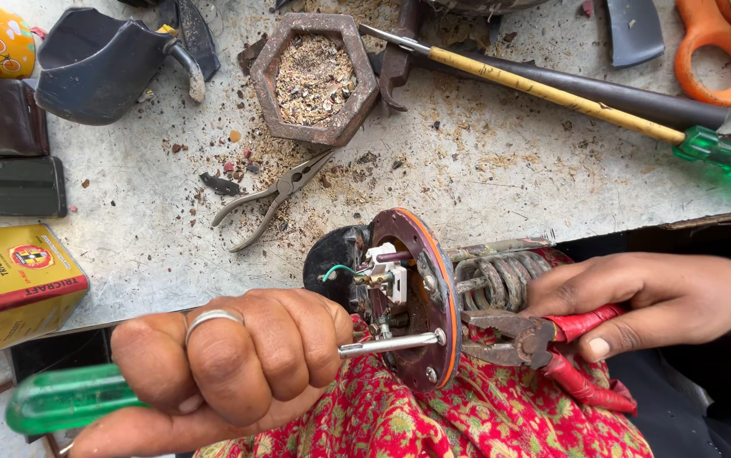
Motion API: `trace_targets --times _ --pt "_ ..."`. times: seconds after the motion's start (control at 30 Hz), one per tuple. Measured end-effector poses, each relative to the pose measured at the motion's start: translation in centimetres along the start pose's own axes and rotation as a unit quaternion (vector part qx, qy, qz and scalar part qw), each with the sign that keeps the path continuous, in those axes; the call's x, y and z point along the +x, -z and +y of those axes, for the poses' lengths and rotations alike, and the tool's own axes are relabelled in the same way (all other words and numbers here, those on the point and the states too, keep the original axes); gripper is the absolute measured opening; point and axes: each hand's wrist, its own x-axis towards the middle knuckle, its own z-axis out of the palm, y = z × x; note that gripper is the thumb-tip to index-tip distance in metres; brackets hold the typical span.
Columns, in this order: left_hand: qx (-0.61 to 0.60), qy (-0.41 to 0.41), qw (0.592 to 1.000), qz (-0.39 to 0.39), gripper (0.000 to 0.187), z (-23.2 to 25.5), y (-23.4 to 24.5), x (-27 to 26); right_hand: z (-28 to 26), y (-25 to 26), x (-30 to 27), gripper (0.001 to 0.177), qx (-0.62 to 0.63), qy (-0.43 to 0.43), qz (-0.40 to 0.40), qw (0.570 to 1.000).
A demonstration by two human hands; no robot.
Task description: The person uses pliers and a screwdriver to adjust and tighten components on a small circular electrical device with wires. They repeatedly reposition the device, cut or bend wires, and tighten screws while holding the component steady.
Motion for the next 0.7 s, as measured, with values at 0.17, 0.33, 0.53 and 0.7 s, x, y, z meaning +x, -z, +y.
trace_targets --times 0.17,0.33,0.53,0.7 --pt "-0.106 -0.029 0.994 0.017 0.05 -1.7 0.5 0.3 -0.5 0.7 0.3 0.06 0.153 -0.183 -0.083 0.968" --pt "-0.142 0.011 0.99 0.021 0.049 -1.7 0.7 0.4 -0.9 1.1 0.6 0.063 0.103 -0.114 -0.138 0.978" --pt "-0.126 0.028 0.991 0.016 0.048 -1.3 0.1 0.1 -0.7 0.3 0.6 0.069 0.203 -0.194 -0.161 0.946" --pt "-0.086 0.021 0.995 0.045 0.041 -1.1 -0.3 -0.2 -0.8 -0.5 0.7 0.07 0.225 -0.146 -0.142 0.953"
